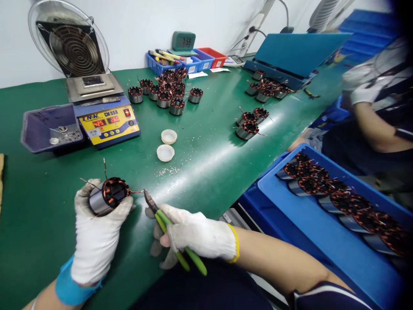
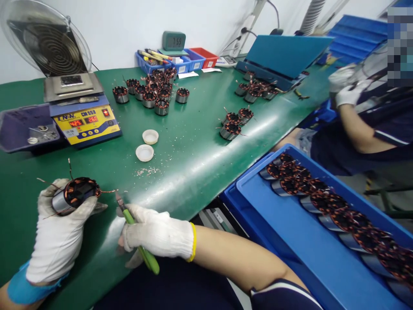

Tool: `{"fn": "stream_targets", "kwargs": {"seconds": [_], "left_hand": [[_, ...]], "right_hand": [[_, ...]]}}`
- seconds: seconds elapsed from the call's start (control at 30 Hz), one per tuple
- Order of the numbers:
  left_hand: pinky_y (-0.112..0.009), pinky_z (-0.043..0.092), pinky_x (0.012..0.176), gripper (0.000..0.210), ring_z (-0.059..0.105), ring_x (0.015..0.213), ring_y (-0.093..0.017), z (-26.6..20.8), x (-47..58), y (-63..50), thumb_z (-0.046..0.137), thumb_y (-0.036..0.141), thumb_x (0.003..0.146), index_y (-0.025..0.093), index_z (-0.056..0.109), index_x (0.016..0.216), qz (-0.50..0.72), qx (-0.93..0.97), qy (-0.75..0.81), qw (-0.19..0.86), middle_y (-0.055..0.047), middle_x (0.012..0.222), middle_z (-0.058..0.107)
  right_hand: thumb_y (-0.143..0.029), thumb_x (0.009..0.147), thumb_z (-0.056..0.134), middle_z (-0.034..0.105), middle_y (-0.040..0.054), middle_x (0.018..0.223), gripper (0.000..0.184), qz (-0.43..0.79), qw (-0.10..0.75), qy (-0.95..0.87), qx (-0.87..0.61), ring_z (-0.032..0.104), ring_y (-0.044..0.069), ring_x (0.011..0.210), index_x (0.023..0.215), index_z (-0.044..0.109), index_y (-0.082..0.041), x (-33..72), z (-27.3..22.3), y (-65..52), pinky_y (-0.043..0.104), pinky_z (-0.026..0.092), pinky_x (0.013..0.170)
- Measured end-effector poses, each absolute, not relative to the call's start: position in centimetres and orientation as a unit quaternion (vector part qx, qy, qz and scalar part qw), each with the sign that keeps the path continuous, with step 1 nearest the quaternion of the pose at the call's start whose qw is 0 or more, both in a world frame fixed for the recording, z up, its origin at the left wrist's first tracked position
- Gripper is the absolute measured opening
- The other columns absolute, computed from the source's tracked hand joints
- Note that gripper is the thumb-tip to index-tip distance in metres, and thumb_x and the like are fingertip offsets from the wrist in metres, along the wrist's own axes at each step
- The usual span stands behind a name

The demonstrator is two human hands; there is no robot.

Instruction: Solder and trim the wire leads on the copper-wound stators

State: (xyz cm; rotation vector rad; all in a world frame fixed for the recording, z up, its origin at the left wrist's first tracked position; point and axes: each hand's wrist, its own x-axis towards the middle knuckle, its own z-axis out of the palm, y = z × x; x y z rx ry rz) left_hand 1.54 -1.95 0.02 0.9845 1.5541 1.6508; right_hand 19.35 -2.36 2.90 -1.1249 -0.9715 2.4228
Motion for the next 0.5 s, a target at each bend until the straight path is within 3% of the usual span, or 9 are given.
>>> {"fn": "stream_targets", "kwargs": {"seconds": [0.13,0.33,0.5], "left_hand": [[-0.027,0.055,0.07,0.066,0.058,0.096,-0.019,0.22,1.6,-1.88,0.084,0.019,0.049,0.026,0.051,0.105,0.63,0.364,0.594,0.342,-0.001,0.117,0.052],[-0.026,0.054,0.067,0.063,0.057,0.094,-0.018,0.44,1.83,-1.82,0.082,0.018,0.048,0.027,0.05,0.102,0.629,0.361,0.596,0.345,-0.001,0.116,0.05],[-0.023,0.051,0.079,0.065,0.056,0.098,-0.015,0.35,1.61,-1.99,0.083,0.017,0.047,0.027,0.051,0.102,0.63,0.382,0.588,0.335,0.001,0.116,0.05]], "right_hand": [[-0.017,0.058,0.057,0.053,-0.0025,0.08,0.059,0.838,0.171,-0.344,-0.386,0.061,0.016,0.07,0.116,0.043,-0.019,19.13,2.35,-2.27,0.03,0.054,0.055],[-0.016,0.065,0.056,0.053,-0.0012,0.083,0.059,0.824,0.173,-0.38,-0.384,0.062,0.015,0.07,0.122,0.041,-0.021,19.37,2.24,-2.4,0.031,0.056,0.058],[-0.012,0.069,0.051,0.051,-0.0035,0.083,0.055,0.805,0.149,-0.411,-0.402,0.059,0.01,0.057,0.122,0.041,-0.023,19.52,2.43,-2.44,0.029,0.055,0.054]]}}
